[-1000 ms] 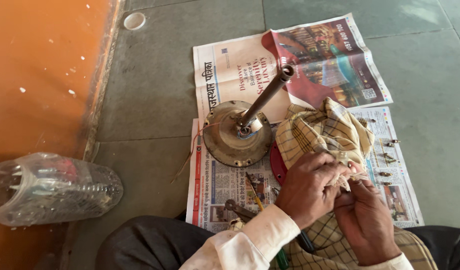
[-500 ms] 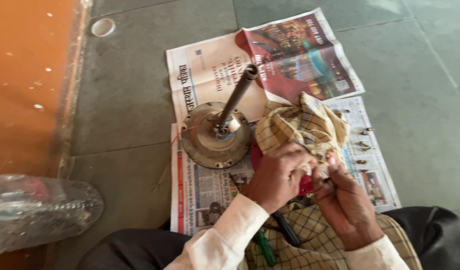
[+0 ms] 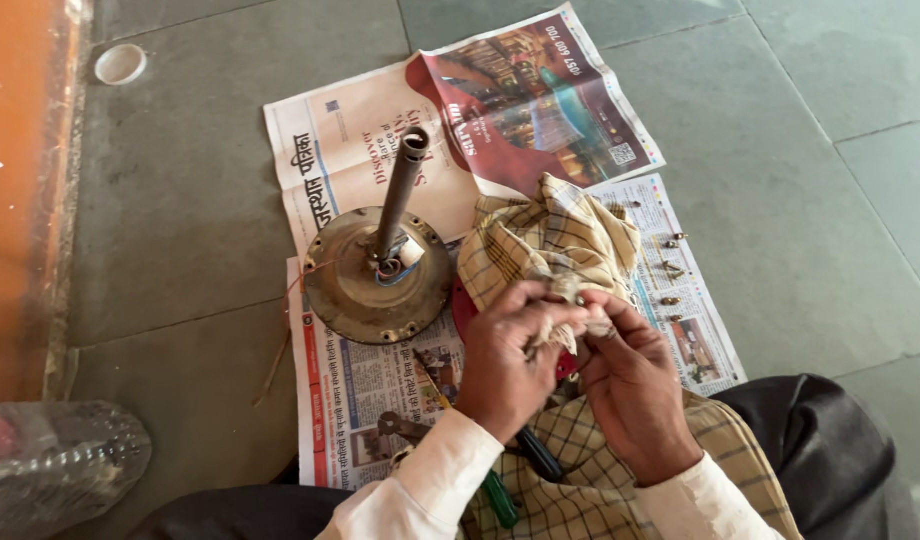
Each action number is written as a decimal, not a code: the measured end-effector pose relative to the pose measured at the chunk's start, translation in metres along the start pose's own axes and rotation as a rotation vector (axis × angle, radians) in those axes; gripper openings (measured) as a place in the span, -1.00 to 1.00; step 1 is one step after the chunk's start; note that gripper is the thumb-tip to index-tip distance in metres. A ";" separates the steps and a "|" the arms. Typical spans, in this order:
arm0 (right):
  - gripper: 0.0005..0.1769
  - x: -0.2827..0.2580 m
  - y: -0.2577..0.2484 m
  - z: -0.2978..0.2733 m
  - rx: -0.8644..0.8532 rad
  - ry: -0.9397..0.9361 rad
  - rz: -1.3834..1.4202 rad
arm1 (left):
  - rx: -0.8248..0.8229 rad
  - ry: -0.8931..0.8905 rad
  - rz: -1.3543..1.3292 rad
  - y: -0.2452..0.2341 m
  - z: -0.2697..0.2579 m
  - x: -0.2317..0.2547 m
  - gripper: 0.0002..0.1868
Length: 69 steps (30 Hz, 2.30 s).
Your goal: The person sits on the floor and works on a red circular electrical device placed on newspapers. They use a cloth to wipe the device and a screwdriver to adjust internal components.
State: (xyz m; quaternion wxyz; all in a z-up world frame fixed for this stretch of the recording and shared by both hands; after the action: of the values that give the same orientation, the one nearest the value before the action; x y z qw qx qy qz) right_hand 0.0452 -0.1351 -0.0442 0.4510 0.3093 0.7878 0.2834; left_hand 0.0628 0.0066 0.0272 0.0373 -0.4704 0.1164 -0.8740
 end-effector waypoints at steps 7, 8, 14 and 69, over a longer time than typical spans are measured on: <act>-0.52 -0.011 0.018 -0.004 -0.139 0.107 -0.170 | 0.109 -0.154 -0.198 -0.014 0.000 -0.027 -0.84; -0.50 -0.012 0.018 -0.004 -0.145 0.106 -0.204 | 0.100 -0.193 -0.203 -0.013 -0.001 -0.031 -0.86; -0.53 -0.014 0.013 -0.004 -0.066 -0.013 -0.403 | 0.157 -0.525 -0.409 -0.012 -0.008 -0.051 -0.79; -0.46 -0.018 -0.006 -0.016 -0.128 -0.108 -0.255 | 0.295 -0.789 -0.729 0.003 -0.008 -0.031 -0.45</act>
State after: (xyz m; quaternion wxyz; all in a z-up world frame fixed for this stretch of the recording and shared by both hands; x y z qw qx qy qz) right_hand 0.0370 -0.1556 -0.0320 0.5439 0.1922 0.7756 0.2564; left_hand 0.0728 0.0102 -0.0031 -0.1612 -0.7617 -0.2004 -0.5947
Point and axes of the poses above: each hand's wrist, its own z-axis towards the middle knuckle, its own y-axis out of the palm, x = y × z, the point moved 6 cm from there along z, towards the middle knuckle, and after that the axes turned 15 degrees about y, right-handed, at the moved point
